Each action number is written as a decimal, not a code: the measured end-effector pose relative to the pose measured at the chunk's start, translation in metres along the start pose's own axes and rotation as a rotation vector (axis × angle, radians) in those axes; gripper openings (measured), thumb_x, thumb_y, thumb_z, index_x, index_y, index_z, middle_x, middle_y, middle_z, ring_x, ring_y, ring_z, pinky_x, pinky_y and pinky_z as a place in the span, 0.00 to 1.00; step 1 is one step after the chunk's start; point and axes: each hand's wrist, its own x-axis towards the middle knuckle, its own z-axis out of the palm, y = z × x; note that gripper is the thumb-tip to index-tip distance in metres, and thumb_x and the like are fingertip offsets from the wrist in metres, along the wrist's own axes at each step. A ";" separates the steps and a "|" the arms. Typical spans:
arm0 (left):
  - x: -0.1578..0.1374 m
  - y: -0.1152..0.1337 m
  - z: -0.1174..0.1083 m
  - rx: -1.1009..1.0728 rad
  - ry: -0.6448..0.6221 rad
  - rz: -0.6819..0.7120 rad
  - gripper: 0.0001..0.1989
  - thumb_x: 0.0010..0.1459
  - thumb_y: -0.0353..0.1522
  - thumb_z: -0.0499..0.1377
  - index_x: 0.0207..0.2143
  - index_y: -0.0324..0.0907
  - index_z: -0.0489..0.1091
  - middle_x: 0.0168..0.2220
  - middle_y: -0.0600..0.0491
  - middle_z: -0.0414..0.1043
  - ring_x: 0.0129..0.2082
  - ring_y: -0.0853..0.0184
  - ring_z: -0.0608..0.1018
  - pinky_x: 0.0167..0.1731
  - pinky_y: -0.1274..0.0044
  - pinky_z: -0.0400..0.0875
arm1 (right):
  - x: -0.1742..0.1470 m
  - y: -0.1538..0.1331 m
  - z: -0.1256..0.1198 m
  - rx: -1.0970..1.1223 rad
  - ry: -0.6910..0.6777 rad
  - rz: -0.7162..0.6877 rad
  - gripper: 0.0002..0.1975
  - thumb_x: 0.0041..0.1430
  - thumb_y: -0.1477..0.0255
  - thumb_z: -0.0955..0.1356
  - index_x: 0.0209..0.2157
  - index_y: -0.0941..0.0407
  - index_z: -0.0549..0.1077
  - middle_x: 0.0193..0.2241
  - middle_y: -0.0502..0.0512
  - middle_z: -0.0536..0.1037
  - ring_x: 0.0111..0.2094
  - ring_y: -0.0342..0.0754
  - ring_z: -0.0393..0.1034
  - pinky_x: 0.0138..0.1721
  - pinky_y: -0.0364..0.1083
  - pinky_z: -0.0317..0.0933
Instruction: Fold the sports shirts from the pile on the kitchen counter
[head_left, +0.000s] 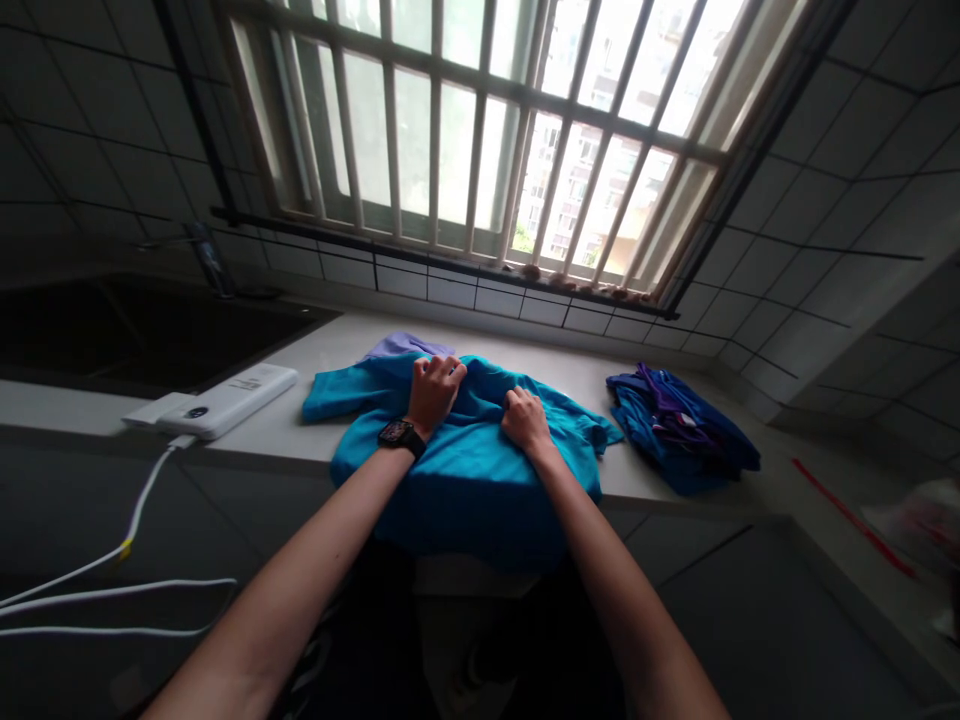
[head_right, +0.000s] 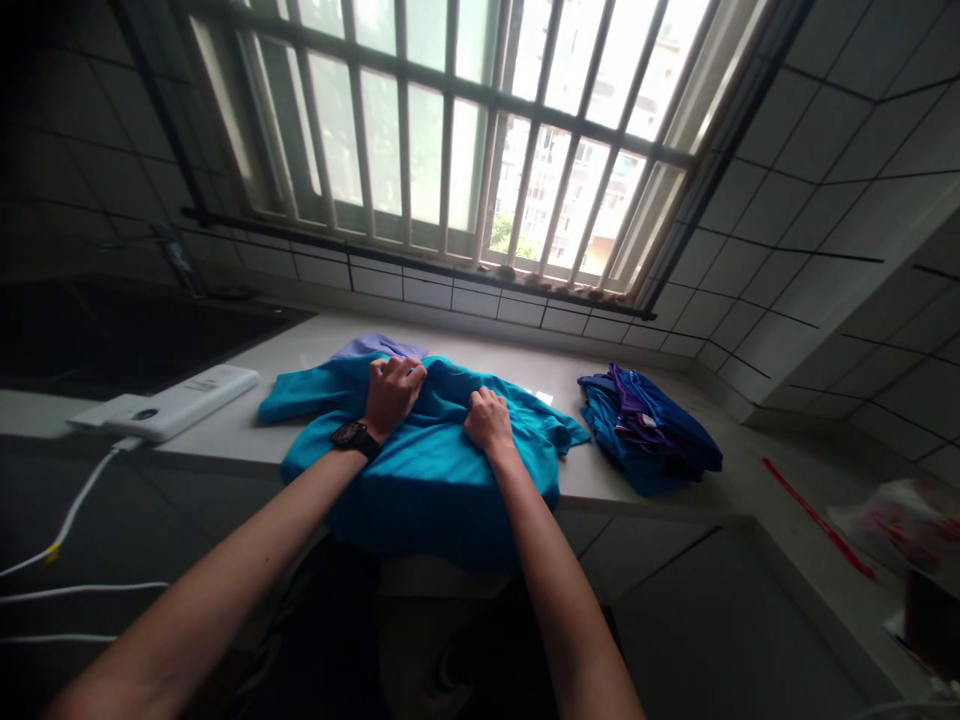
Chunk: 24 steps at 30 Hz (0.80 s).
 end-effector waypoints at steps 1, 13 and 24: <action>0.001 0.000 0.001 -0.001 -0.036 0.003 0.20 0.64 0.27 0.50 0.54 0.44 0.72 0.59 0.40 0.73 0.57 0.47 0.74 0.59 0.56 0.60 | 0.000 0.000 0.000 0.004 -0.017 0.018 0.17 0.66 0.81 0.58 0.45 0.59 0.76 0.48 0.64 0.77 0.51 0.54 0.69 0.53 0.50 0.60; 0.000 -0.001 0.021 0.091 -0.306 0.000 0.18 0.65 0.33 0.51 0.49 0.39 0.77 0.53 0.40 0.78 0.52 0.54 0.79 0.55 0.65 0.68 | 0.003 0.005 0.010 0.104 -0.152 0.189 0.32 0.67 0.73 0.57 0.71 0.58 0.60 0.72 0.61 0.59 0.72 0.53 0.53 0.70 0.56 0.48; 0.006 -0.004 0.020 -0.062 -0.177 0.037 0.21 0.60 0.28 0.55 0.54 0.42 0.75 0.66 0.41 0.67 0.65 0.51 0.70 0.63 0.60 0.63 | 0.037 0.021 -0.005 -0.082 -0.099 0.304 0.20 0.65 0.74 0.61 0.53 0.60 0.77 0.60 0.70 0.73 0.60 0.60 0.67 0.58 0.56 0.58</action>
